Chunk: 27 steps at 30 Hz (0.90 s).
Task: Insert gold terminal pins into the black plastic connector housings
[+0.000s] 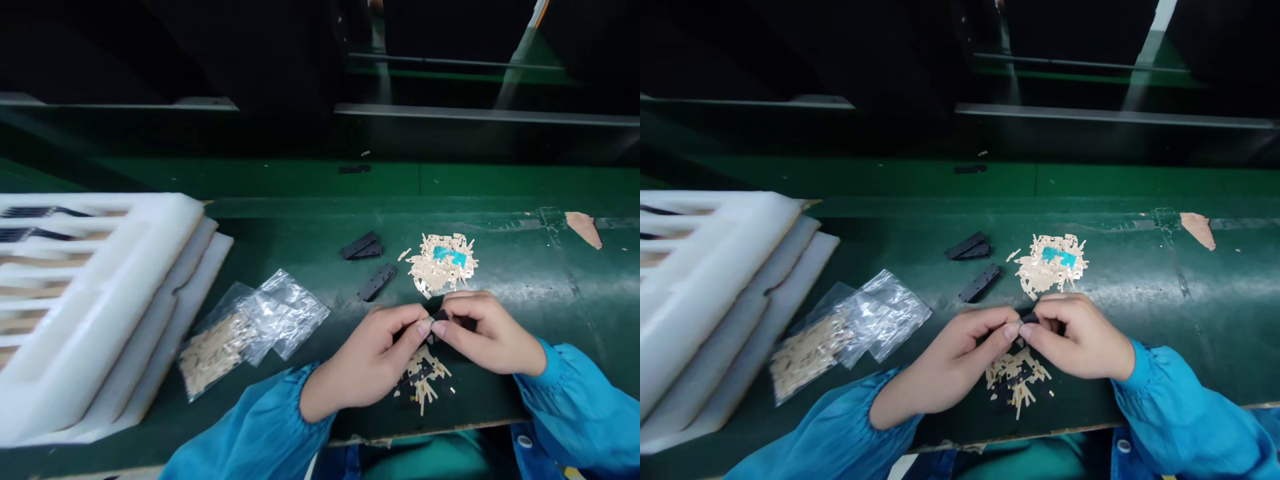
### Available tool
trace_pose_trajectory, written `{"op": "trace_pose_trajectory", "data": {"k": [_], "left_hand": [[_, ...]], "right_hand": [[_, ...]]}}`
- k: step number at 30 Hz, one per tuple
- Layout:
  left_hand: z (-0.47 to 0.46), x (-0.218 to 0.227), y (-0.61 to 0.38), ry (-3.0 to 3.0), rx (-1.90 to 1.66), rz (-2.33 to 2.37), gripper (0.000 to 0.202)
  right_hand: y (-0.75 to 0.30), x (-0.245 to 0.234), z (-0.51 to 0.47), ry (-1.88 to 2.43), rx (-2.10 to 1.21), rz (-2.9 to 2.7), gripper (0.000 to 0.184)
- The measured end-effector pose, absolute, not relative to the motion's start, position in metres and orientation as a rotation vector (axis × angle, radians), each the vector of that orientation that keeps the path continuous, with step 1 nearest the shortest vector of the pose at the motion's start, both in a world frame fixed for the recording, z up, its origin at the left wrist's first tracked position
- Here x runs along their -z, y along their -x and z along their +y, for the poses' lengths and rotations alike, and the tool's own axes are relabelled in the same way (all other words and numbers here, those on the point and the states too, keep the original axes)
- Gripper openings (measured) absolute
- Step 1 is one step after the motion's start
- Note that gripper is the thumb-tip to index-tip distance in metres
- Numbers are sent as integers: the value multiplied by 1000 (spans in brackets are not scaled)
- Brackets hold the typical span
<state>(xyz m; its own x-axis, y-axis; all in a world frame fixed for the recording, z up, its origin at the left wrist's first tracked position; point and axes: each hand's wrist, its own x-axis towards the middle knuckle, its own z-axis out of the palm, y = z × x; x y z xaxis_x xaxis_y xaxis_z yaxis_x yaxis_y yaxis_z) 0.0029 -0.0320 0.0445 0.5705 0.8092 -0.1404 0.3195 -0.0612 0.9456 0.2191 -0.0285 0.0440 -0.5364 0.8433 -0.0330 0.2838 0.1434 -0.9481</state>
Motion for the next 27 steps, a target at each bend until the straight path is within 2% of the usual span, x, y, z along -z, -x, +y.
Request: {"op": "trace_pose_trajectory", "data": {"k": [3,5,8,10,15,20,23,27], "left_hand": [[-31,-42,-1,-1945,-544,1124,34],[-27,-43,3,-2114,-643,1325,28],[-20,-47,13,-2142,-771,1549,39],[-15,-50,21,-2118,-810,1577,34],[-21,-55,37,-2173,-658,1569,23],[-50,-44,28,-2295,-328,1105,22],[-62,-29,20,-2329,-220,1066,22],[-61,-23,17,-2229,-306,1100,20]], "right_hand": [[-219,-36,-20,1137,-1383,-1937,38],[-227,-30,-4,1276,-1406,-1740,37],[-246,-25,22,1540,-1363,-1364,50],[-255,-24,30,1624,-1306,-1375,53],[-246,-24,-3,1494,-1242,-1909,28],[-217,-29,-42,1262,-1102,-2526,10],[-208,-30,-44,1228,-1080,-2628,4],[-211,-33,-38,1296,-1245,-2493,4]]}}
